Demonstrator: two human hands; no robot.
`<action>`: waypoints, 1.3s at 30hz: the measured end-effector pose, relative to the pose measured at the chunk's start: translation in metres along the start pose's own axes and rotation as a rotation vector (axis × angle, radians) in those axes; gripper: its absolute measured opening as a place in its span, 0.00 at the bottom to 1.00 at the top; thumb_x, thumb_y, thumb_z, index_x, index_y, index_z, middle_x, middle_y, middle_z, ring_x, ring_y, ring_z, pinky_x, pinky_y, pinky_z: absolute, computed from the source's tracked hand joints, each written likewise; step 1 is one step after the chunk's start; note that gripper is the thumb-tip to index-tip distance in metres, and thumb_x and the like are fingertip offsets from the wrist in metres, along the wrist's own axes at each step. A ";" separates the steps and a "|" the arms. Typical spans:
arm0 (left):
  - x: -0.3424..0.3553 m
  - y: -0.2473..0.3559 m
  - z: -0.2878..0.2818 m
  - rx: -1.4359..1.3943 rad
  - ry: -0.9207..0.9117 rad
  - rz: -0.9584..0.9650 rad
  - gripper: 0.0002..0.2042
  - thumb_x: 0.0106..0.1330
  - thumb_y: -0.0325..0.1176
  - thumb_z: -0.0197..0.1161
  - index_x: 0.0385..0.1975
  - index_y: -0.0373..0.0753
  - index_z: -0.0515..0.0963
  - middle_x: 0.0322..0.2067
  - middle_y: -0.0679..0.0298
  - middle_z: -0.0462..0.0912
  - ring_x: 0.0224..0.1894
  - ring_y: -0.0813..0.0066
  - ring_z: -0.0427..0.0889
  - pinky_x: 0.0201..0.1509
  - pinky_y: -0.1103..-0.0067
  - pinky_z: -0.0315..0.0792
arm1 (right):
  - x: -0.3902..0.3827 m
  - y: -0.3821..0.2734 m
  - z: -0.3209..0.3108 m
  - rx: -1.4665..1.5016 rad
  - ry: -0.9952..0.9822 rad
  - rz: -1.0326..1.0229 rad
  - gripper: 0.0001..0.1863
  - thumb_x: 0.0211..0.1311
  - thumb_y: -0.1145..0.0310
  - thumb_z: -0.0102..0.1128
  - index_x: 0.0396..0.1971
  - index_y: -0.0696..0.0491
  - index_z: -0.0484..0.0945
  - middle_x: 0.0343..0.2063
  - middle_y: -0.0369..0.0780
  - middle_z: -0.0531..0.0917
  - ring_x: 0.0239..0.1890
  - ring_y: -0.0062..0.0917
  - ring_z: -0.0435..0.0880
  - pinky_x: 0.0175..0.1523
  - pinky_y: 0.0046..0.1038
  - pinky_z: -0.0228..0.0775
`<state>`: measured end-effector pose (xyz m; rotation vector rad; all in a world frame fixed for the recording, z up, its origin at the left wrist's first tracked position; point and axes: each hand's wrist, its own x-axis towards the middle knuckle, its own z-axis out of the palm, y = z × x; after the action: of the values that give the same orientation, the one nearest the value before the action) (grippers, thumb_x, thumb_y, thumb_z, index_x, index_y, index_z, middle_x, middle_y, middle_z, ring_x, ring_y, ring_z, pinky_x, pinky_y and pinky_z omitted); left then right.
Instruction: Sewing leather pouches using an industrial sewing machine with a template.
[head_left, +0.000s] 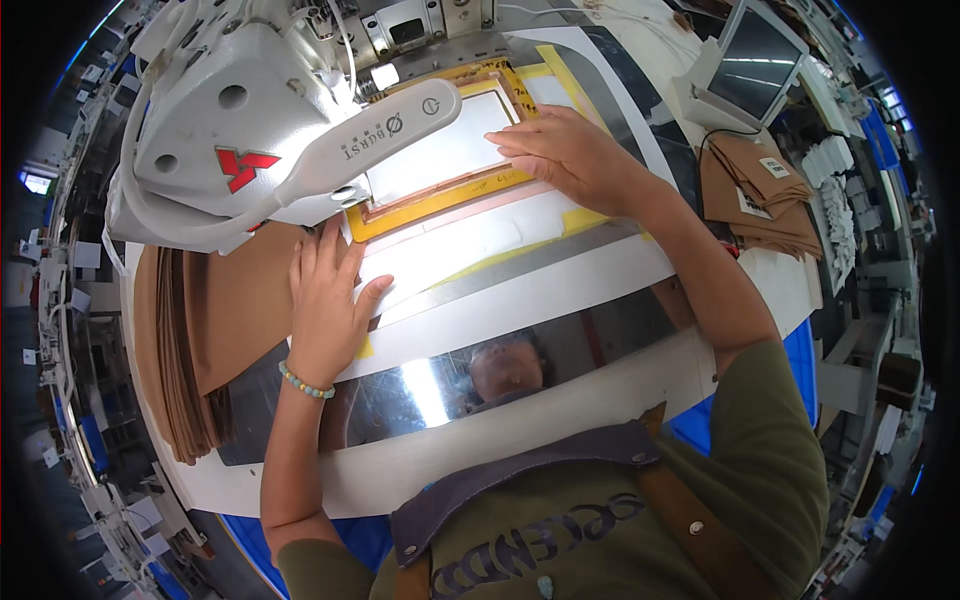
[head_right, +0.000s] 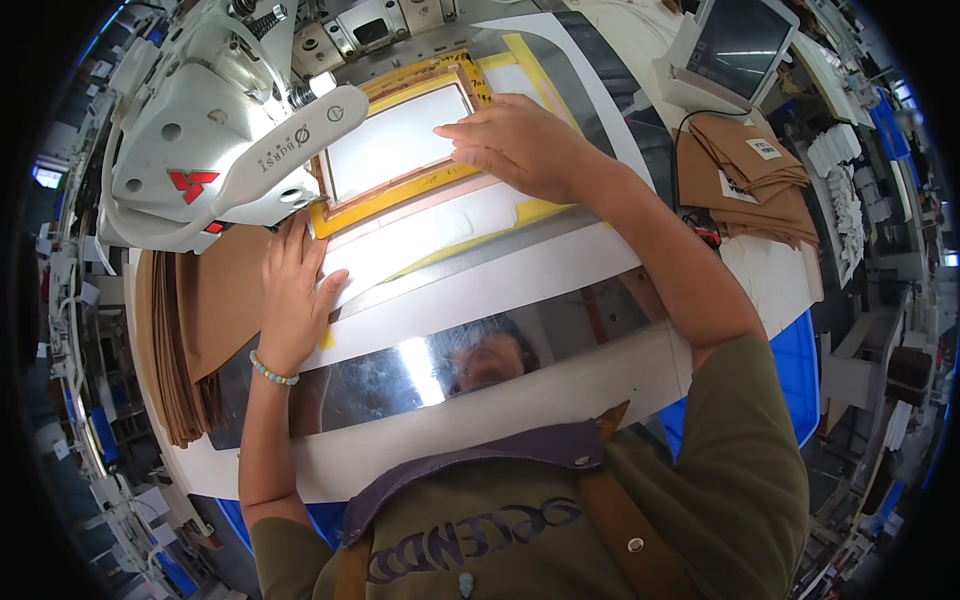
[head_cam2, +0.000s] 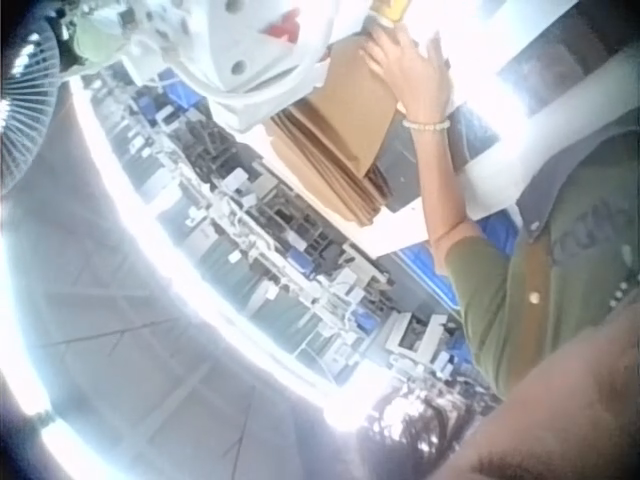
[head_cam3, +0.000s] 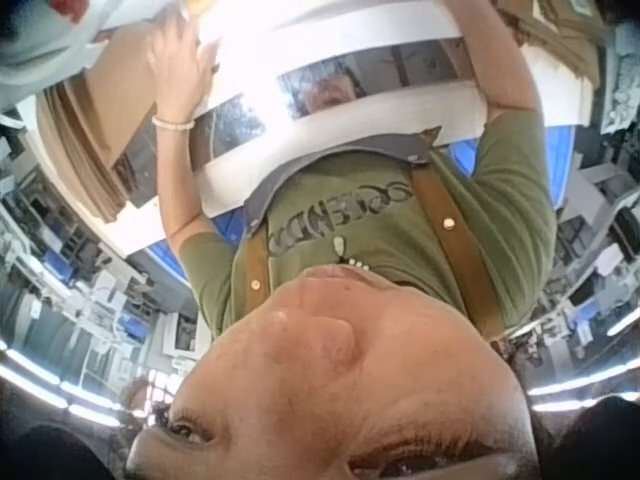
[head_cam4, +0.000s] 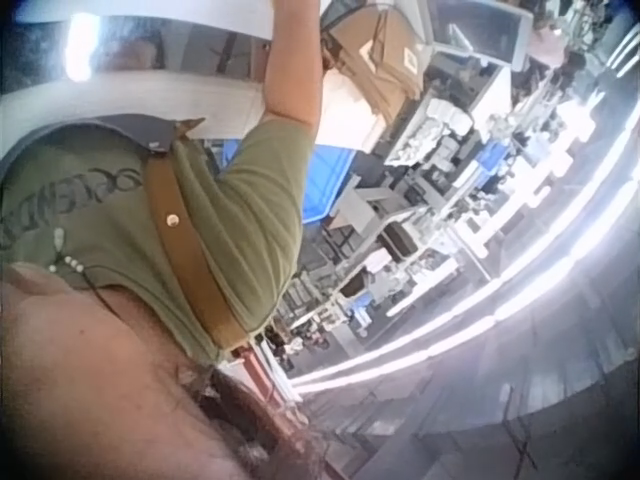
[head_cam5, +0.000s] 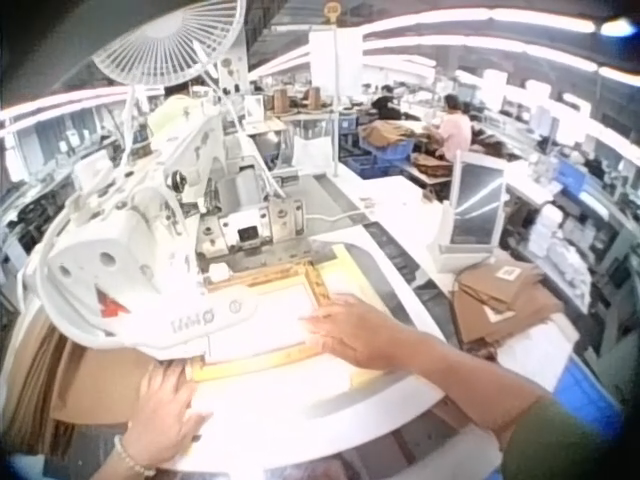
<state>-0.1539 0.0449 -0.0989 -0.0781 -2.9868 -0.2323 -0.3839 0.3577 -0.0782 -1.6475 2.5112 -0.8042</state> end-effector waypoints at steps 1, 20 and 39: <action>0.002 -0.001 0.002 0.001 -0.001 0.005 0.31 0.78 0.56 0.59 0.66 0.33 0.79 0.77 0.41 0.64 0.78 0.40 0.59 0.84 0.48 0.46 | -0.002 0.000 0.001 0.000 0.004 0.004 0.26 0.86 0.54 0.43 0.69 0.54 0.79 0.61 0.49 0.85 0.68 0.41 0.77 0.84 0.46 0.49; 0.007 -0.009 0.012 -0.040 0.001 -0.022 0.32 0.75 0.54 0.60 0.69 0.34 0.75 0.77 0.47 0.63 0.79 0.44 0.58 0.84 0.48 0.42 | 0.029 0.016 -0.008 0.141 -0.207 -0.015 0.31 0.85 0.39 0.38 0.74 0.36 0.77 0.79 0.41 0.68 0.83 0.48 0.54 0.86 0.48 0.39; 0.007 -0.006 0.008 0.009 -0.025 0.008 0.31 0.79 0.52 0.55 0.74 0.36 0.71 0.77 0.45 0.62 0.81 0.45 0.55 0.83 0.51 0.42 | 0.012 0.027 -0.015 0.166 0.028 -0.052 0.30 0.88 0.47 0.38 0.70 0.49 0.80 0.54 0.41 0.88 0.68 0.36 0.74 0.78 0.42 0.57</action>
<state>-0.1621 0.0408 -0.1065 -0.0933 -3.0110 -0.2192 -0.4162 0.3615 -0.0740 -1.6646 2.3548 -1.0175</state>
